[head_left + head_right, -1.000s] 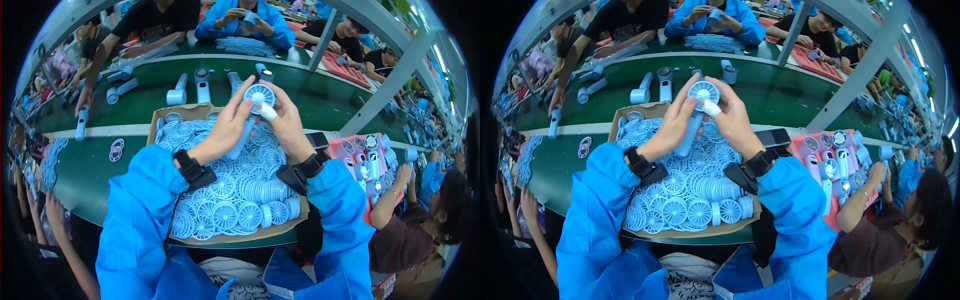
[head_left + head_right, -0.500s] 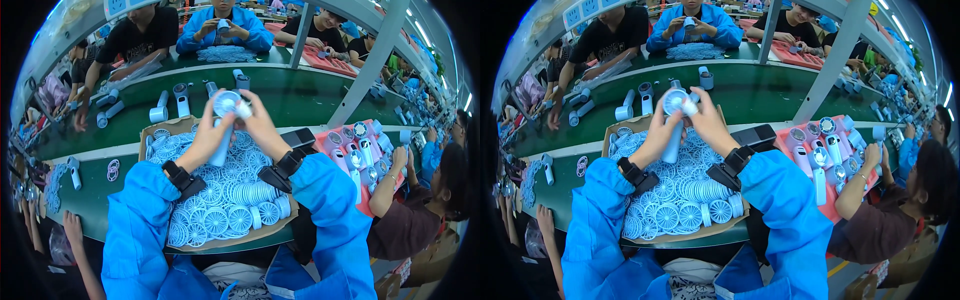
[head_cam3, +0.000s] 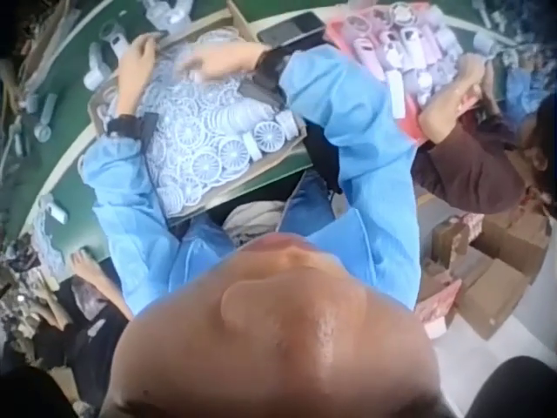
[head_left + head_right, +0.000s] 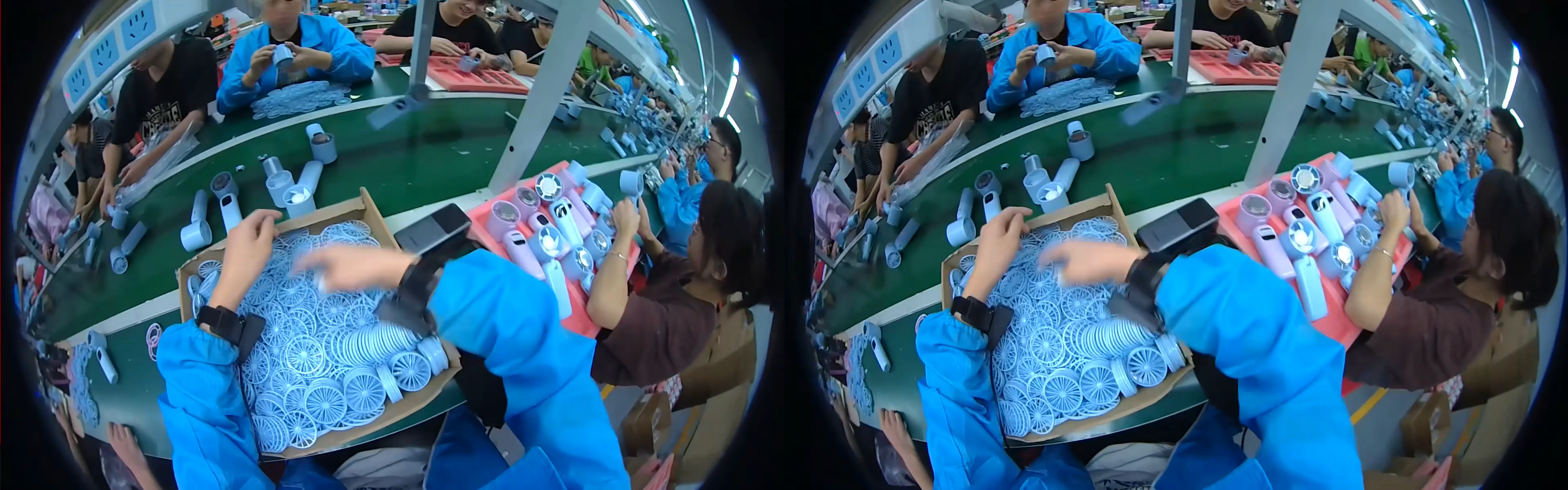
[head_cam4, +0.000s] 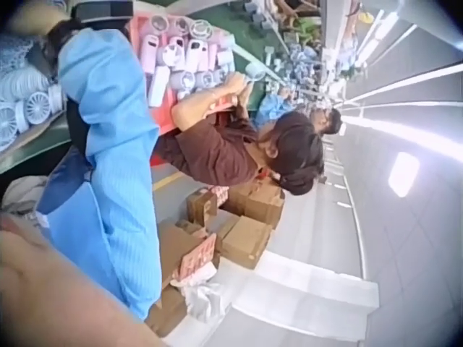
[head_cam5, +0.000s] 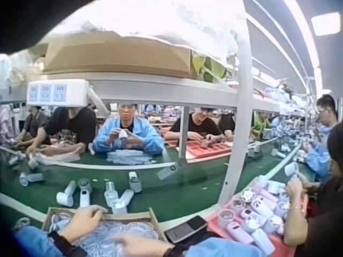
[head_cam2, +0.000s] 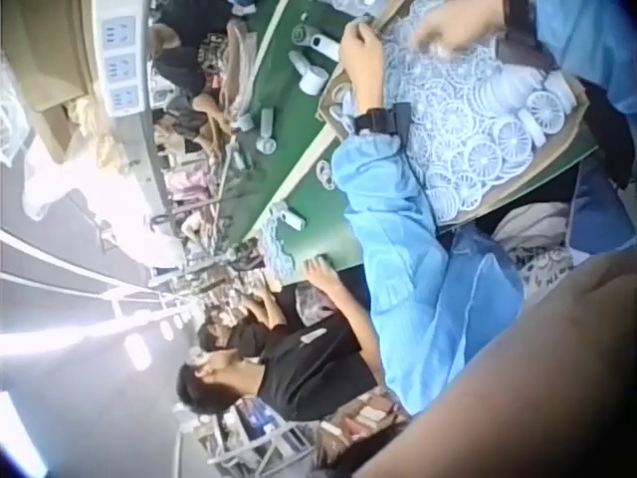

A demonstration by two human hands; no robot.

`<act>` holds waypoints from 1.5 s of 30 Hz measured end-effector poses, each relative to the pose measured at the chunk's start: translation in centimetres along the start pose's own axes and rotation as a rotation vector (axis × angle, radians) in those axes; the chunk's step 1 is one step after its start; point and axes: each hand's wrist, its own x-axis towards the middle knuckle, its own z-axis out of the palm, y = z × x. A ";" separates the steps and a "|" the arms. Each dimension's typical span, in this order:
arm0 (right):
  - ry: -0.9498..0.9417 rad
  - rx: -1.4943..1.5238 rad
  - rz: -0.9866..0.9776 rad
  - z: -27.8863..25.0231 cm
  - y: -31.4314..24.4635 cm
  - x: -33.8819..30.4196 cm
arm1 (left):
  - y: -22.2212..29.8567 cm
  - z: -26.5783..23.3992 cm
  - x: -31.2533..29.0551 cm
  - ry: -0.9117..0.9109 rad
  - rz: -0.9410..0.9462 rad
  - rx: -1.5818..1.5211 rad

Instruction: The person assembles handheld fans by picking up a fan body and a fan cover, pressing the cover onto the body, and placing the finished product onto the conveyor belt. This process is repeated multiple times throughout the video.

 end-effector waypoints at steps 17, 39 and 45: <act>-0.180 -0.376 0.258 -0.5 0.2 -0.4 | -2.5 -0.5 9.1 -0.439 -0.024 0.415; -0.344 -0.395 0.083 -0.1 -1.6 0.2 | 0.1 3.5 9.2 -0.441 0.400 1.158; -0.223 -0.327 0.044 -0.2 -0.5 0.5 | 1.0 3.2 9.6 -0.525 0.368 1.305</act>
